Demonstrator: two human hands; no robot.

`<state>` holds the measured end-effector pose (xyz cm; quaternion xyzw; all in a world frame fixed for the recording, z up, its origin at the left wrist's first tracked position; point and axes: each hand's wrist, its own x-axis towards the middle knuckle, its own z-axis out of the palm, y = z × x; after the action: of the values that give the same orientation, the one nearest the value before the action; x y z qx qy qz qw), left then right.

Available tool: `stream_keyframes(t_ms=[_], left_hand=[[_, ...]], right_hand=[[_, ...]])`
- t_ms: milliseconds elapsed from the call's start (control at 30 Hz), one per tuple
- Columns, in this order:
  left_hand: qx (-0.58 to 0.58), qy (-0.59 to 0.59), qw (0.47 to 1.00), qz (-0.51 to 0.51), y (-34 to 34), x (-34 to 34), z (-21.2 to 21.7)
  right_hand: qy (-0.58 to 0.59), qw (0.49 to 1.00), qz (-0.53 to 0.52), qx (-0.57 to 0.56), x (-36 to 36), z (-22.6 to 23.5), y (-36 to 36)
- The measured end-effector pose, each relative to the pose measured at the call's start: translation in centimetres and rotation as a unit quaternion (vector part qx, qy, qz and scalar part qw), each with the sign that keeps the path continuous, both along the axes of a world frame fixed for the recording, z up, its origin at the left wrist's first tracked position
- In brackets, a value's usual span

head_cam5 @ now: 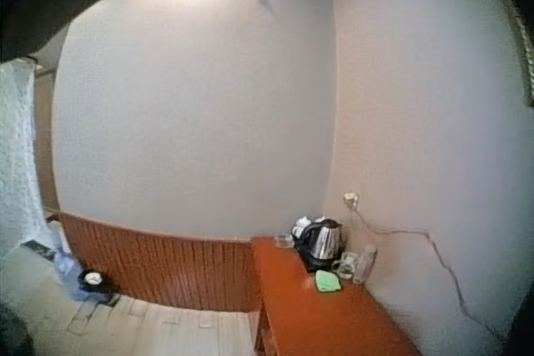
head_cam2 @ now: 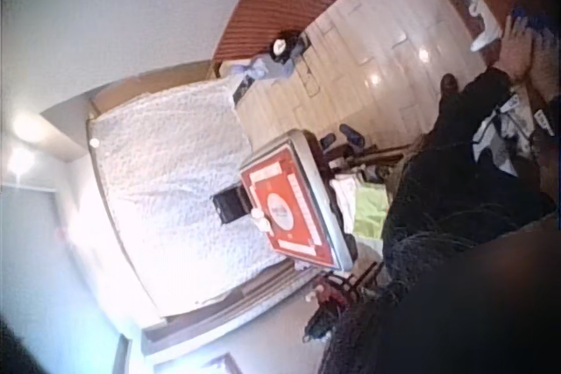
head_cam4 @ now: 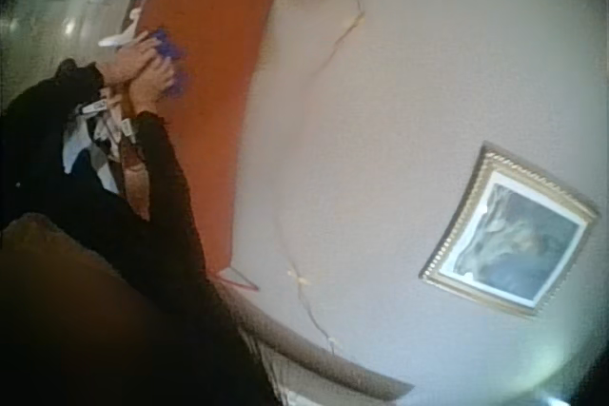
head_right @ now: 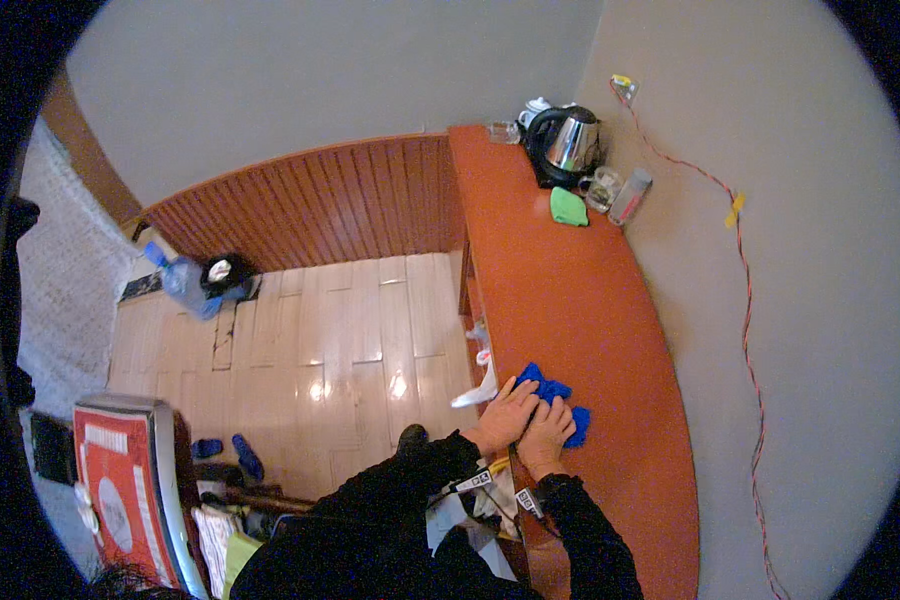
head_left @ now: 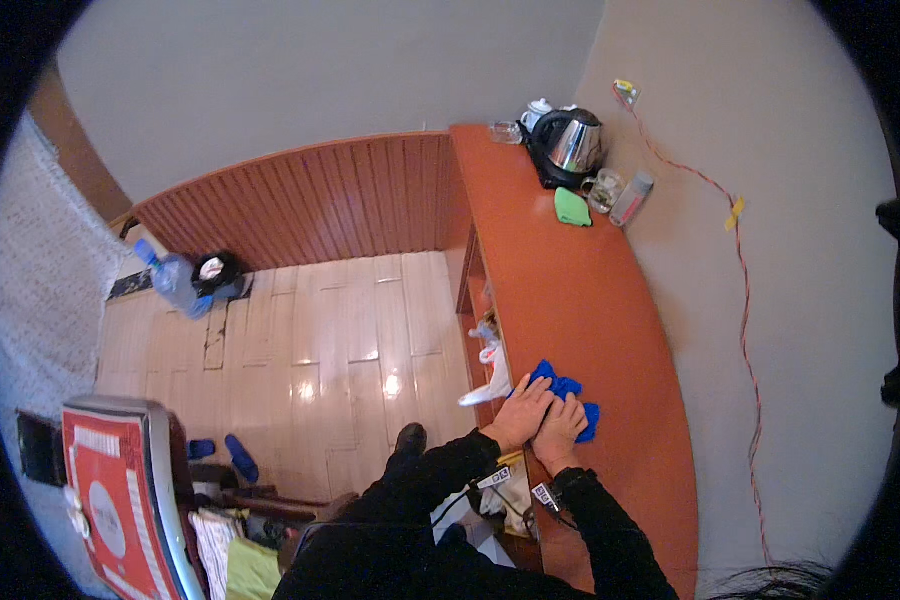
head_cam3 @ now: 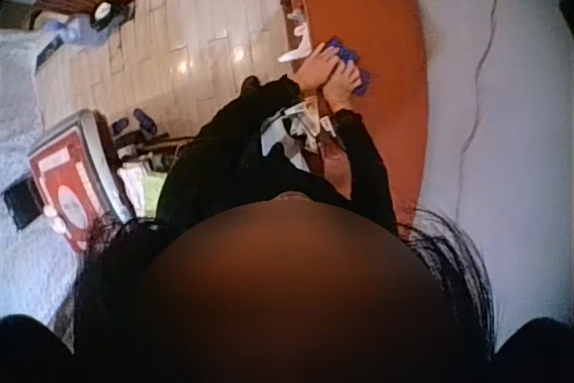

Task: The person wipes a mahjong table with a blue cloth, then moves to a nearby wooden cabinet and wipes its surface and interior shelves. The person also briefly handles a small red packet while cleaning the cabinet.

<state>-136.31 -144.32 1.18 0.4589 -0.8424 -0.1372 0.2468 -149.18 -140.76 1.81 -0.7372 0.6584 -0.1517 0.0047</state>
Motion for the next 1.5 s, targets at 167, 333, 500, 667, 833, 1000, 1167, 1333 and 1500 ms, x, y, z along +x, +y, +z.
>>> stream_keyframes(t_ms=[167, 333, 500, 667, 833, 1000, 1167, 1333, 1500], left_hand=[[-0.005, 0.02, 0.997, -0.08, -7.8, 4.1, 0.9], [-0.007, -0.024, 0.983, -0.181, -14.0, 7.5, 1.5], [0.012, 0.022, 0.975, -0.222, -18.4, 8.5, 0.8], [0.001, 0.009, 0.972, -0.234, -18.7, 8.3, 0.8], [-0.056, -0.008, 0.951, -0.305, -19.3, 8.3, 1.5], [-0.094, -0.114, 0.885, -0.441, -21.8, 7.3, 1.4], [-0.112, -0.068, 0.857, -0.499, -22.6, 6.6, 1.8], [-0.112, -0.043, 0.851, -0.512, -22.9, 4.8, 2.0], [-0.1, -0.019, 0.862, -0.496, -23.1, 4.6, 1.1]], right_hand=[[0.001, 0.999, -0.053, -0.003, 4.4, 0.7, -5.4], [0.018, 0.999, -0.04, -0.01, 6.1, 1.9, -9.8], [0.0, 1.0, -0.022, -0.01, 6.2, 2.5, -11.7], [-0.018, 0.999, -0.028, 0.017, 5.8, 3.6, -12.1], [-0.077, 0.997, -0.021, -0.006, 5.9, 4.1, -12.3], [-0.106, 0.991, -0.06, -0.047, 6.3, 2.7, -10.3], [-0.077, 0.981, -0.172, -0.042, 9.1, 2.5, -9.4], [-0.039, 0.963, -0.251, -0.087, 9.4, 2.5, -10.0], [-0.003, 0.958, -0.274, -0.087, 9.4, 2.0, -10.4]])
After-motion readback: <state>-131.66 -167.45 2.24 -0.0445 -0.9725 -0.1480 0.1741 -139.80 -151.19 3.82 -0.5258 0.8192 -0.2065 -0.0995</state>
